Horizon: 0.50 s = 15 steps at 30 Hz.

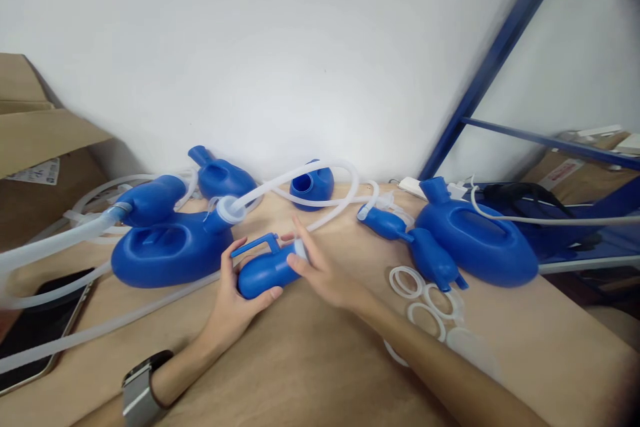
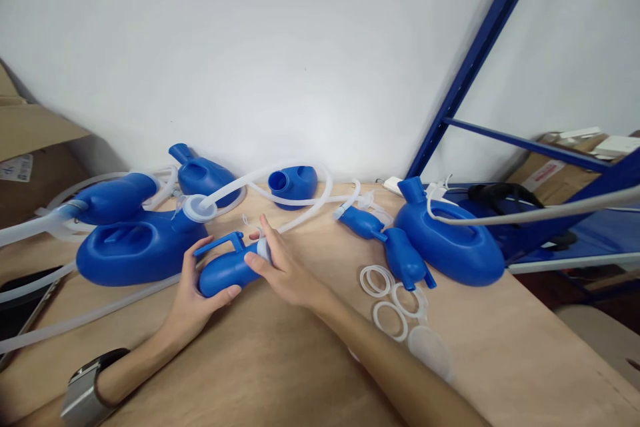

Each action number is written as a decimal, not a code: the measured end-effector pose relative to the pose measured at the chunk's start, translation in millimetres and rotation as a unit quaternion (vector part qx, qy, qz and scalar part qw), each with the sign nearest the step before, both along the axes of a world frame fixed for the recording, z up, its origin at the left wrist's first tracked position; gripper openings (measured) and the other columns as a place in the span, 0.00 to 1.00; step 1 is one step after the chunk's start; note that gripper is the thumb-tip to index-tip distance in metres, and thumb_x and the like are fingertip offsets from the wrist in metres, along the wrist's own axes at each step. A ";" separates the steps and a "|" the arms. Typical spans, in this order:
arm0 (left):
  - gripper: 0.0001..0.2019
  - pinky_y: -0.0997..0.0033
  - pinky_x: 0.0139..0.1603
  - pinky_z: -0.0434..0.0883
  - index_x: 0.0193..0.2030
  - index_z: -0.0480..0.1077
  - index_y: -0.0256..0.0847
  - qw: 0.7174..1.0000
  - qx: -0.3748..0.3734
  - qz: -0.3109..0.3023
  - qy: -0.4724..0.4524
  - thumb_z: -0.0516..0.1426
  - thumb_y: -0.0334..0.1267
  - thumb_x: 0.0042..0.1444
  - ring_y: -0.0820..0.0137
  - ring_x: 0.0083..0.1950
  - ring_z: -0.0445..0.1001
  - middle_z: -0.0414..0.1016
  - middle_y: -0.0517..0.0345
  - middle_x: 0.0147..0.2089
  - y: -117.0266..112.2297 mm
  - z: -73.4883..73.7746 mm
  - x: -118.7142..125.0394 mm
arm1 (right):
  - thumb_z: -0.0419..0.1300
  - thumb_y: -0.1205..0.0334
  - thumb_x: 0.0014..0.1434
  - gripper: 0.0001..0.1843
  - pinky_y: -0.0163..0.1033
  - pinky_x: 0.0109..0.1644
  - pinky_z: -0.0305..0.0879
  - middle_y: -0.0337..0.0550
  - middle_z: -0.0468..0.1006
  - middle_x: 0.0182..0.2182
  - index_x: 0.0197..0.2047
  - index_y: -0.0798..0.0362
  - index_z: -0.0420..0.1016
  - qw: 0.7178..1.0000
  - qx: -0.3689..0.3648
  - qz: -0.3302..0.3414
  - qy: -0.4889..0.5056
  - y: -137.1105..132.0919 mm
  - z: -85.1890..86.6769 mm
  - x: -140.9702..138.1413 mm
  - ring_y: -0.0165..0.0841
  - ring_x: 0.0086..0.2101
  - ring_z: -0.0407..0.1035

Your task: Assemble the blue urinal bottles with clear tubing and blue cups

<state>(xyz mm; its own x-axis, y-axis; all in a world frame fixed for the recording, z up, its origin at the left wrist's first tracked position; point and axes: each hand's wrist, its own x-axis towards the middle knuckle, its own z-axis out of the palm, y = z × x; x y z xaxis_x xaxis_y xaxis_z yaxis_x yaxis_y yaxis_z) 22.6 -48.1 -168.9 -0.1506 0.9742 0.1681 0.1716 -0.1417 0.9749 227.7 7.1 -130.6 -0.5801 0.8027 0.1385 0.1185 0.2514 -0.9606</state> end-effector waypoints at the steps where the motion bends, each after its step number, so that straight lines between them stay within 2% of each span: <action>1: 0.49 0.49 0.56 0.76 0.68 0.51 0.51 1.000 0.005 0.003 0.008 0.73 0.49 0.45 0.49 0.60 0.75 0.73 0.46 0.60 -0.3 0.2 0.3 | 0.53 0.39 0.69 0.46 0.54 0.77 0.42 0.48 0.60 0.72 0.80 0.43 0.34 1.000 0.000 -0.016 -0.003 -1.9 -1.0 -2.1 0.41 0.72 0.51; 3: 0.48 0.48 0.58 0.74 0.68 0.51 0.50 1.000 0.017 0.011 0.023 0.73 0.49 0.45 0.49 0.61 0.75 0.73 0.46 0.59 -0.9 0.3 1.0 | 0.51 0.39 0.70 0.44 0.54 0.78 0.38 0.47 0.58 0.73 0.80 0.43 0.36 0.999 -0.010 -0.048 -0.009 -5.4 -1.6 -5.6 0.40 0.74 0.45; 7: 0.46 0.46 0.58 0.74 0.65 0.51 0.50 0.996 0.059 0.022 0.058 0.73 0.47 0.46 0.49 0.61 0.75 0.73 0.46 0.59 -3.3 -0.9 1.7 | 0.49 0.34 0.69 0.44 0.52 0.79 0.34 0.41 0.46 0.78 0.79 0.43 0.40 0.996 -0.043 -0.077 -0.007 -10.4 1.8 -9.2 0.39 0.76 0.35; 9: 0.46 0.46 0.58 0.74 0.64 0.50 0.51 0.994 0.081 0.021 0.072 0.73 0.46 0.46 0.49 0.60 0.76 0.73 0.45 0.59 -5.7 -1.8 2.1 | 0.48 0.32 0.69 0.44 0.51 0.79 0.33 0.39 0.45 0.78 0.79 0.42 0.43 0.996 -0.051 -0.073 -0.003 -10.9 4.5 -8.6 0.39 0.76 0.35; 12: 0.46 0.46 0.57 0.76 0.63 0.49 0.51 0.991 0.103 0.027 0.087 0.74 0.45 0.45 0.49 0.60 0.77 0.73 0.45 0.58 -10.3 -3.9 4.0 | 0.48 0.31 0.68 0.42 0.51 0.79 0.36 0.38 0.50 0.77 0.78 0.41 0.50 0.998 -0.050 -0.047 -0.009 -9.8 9.4 -5.4 0.39 0.75 0.41; 15: 0.48 0.48 0.54 0.78 0.64 0.49 0.51 0.986 0.127 0.063 0.092 0.74 0.46 0.43 0.50 0.58 0.78 0.72 0.43 0.58 -12.6 -9.0 7.0 | 0.49 0.31 0.68 0.43 0.50 0.79 0.37 0.37 0.50 0.77 0.77 0.41 0.50 0.998 -0.049 -0.021 -0.017 -9.2 15.2 -2.4 0.39 0.75 0.43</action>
